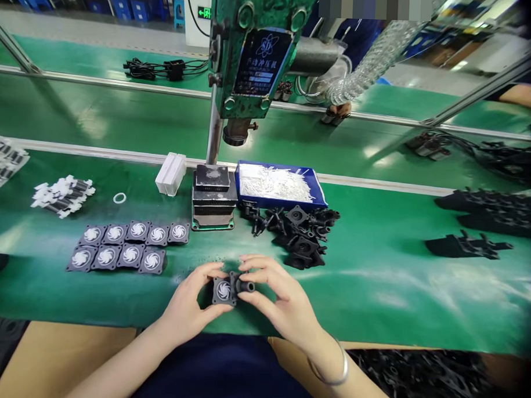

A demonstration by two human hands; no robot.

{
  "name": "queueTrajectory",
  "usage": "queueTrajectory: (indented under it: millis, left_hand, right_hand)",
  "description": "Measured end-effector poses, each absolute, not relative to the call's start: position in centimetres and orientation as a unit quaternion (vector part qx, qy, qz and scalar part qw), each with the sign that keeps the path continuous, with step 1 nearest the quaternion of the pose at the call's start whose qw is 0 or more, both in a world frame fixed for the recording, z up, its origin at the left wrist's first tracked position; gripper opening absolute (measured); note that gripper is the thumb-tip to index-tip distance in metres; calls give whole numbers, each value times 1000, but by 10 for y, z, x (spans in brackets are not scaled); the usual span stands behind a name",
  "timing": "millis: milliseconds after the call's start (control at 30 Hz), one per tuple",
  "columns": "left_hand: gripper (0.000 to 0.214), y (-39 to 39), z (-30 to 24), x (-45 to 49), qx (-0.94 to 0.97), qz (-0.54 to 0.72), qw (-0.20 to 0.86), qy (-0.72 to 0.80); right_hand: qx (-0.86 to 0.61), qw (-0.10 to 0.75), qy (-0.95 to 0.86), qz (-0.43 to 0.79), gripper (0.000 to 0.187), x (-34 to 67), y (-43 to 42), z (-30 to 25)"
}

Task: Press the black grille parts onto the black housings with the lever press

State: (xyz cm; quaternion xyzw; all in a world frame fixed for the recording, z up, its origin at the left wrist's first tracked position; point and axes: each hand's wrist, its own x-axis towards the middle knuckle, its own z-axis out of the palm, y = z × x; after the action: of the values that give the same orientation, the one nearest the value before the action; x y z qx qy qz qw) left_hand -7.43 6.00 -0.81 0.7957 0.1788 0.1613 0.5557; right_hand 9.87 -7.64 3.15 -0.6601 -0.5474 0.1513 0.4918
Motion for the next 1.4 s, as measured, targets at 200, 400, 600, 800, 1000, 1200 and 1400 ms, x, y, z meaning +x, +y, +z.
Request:
queueTrajectory:
  millis: [200,400,600,800,1000,1200,1400]
  left_hand:
    - [51,60,-10,-74,803,173,545,168]
    - [53,60,-13,-75,812,173,533,165]
    - [53,61,-11,-75,827,195,508,143]
    - [51,64,-12,-76,837,192,492,143]
    - [55,61,-10,-76,822,193,511,161]
    - [38,102,68,-55,853,309,414,74]
    - [36,178,111,12,813,372,435,109]
  right_hand:
    - [-612,464,-626,136,21,81,-63,42]
    - [-615,450,-636,122,21,82,-62,36]
    - [-631,456,-611,145,15,75,-65,30]
    - [-630,462,-612,121,18,73,-64,22]
    - [-622,465,-614,142,16,76,-63,24]
    - [-625,453,-635,30,32,125,-45,103]
    - [-526,586,-569,-236,39,209,36,250]
